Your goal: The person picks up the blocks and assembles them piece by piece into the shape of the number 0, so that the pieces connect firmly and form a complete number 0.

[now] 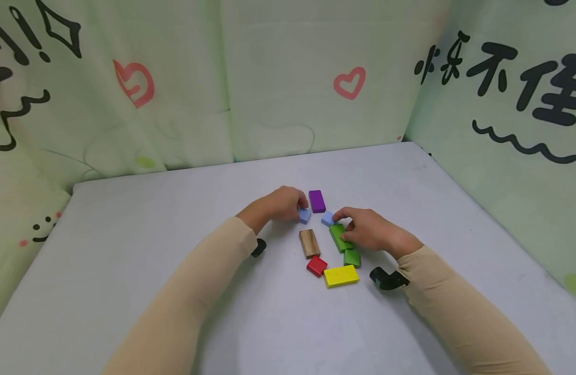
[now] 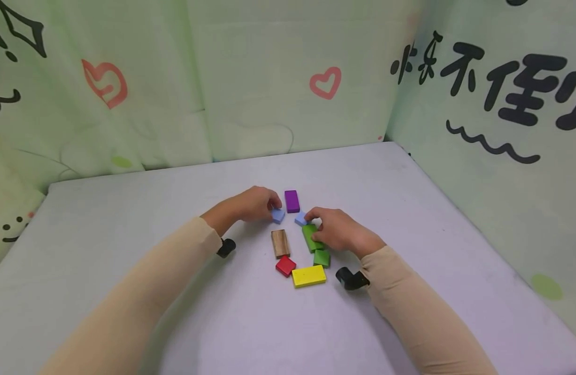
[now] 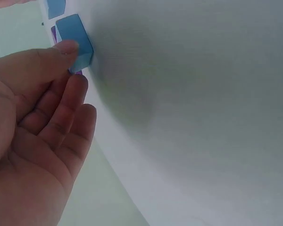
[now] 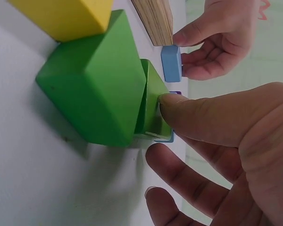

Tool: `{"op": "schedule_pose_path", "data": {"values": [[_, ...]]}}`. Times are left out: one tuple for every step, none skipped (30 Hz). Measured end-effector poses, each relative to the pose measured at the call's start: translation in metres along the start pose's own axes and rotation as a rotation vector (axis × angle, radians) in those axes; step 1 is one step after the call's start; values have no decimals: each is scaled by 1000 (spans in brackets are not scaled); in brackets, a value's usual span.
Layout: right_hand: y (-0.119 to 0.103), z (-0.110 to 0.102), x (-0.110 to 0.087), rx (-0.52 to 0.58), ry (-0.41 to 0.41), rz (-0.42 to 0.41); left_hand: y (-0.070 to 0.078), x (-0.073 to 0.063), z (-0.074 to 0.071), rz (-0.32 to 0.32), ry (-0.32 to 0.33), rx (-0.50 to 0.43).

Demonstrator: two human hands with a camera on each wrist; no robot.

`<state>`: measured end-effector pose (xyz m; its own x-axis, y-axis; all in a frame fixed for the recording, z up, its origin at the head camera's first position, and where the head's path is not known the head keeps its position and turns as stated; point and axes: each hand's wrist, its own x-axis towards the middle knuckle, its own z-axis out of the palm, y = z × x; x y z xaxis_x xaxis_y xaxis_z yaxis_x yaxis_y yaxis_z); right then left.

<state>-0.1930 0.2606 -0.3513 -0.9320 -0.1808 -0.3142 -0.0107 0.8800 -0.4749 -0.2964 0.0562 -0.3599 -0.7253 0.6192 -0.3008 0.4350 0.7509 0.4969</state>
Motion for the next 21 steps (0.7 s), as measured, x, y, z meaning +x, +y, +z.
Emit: {"op": "schedule_pose_path", "data": {"values": [[0,0,0,0,1,-1,0,0,0,3,-1,-2],[0,0,0,0,2,-1,-1,-1,0,7,-2,-4],[0,0,0,1,3,1,-1,-1,0,9,-2,-3],[0,0,0,3,3,1,-2,-1,0,10,-3,0],[0,0,0,4,3,2,-2,-2,0,10,-4,4],[-1,0,0,6,3,0,-3,-2,0,11,-3,8],[0,0,0,6,3,-1,-3,-3,0,13,-3,12],[0,0,0,5,2,-2,-4,-3,0,14,-2,14],[0,0,0,5,2,-5,-4,-4,0,16,-2,16],[0,0,0,3,1,-9,-4,-4,0,17,-2,16],[0,0,0,0,1,-12,-5,-5,0,21,-4,15],[0,0,0,-3,2,-15,-4,-5,0,26,-4,14],[0,0,0,-6,2,-18,-4,-6,0,30,-6,13],[1,0,0,-9,2,-22,-4,-6,0,35,-7,14],[1,0,0,-12,2,-25,-4,-7,0,39,-9,13],[1,0,0,-13,2,-28,-3,-8,0,43,-11,16],[1,0,0,-13,2,-31,-3,-8,0,47,-13,18],[1,0,0,-13,2,-33,-3,-9,0,50,-15,21],[1,0,0,-11,2,-33,-2,-9,0,50,-18,22],[1,0,0,-9,2,-32,-2,-10,0,52,-20,21],[2,0,0,-7,2,-31,-2,-10,0,53,-22,22]]}}
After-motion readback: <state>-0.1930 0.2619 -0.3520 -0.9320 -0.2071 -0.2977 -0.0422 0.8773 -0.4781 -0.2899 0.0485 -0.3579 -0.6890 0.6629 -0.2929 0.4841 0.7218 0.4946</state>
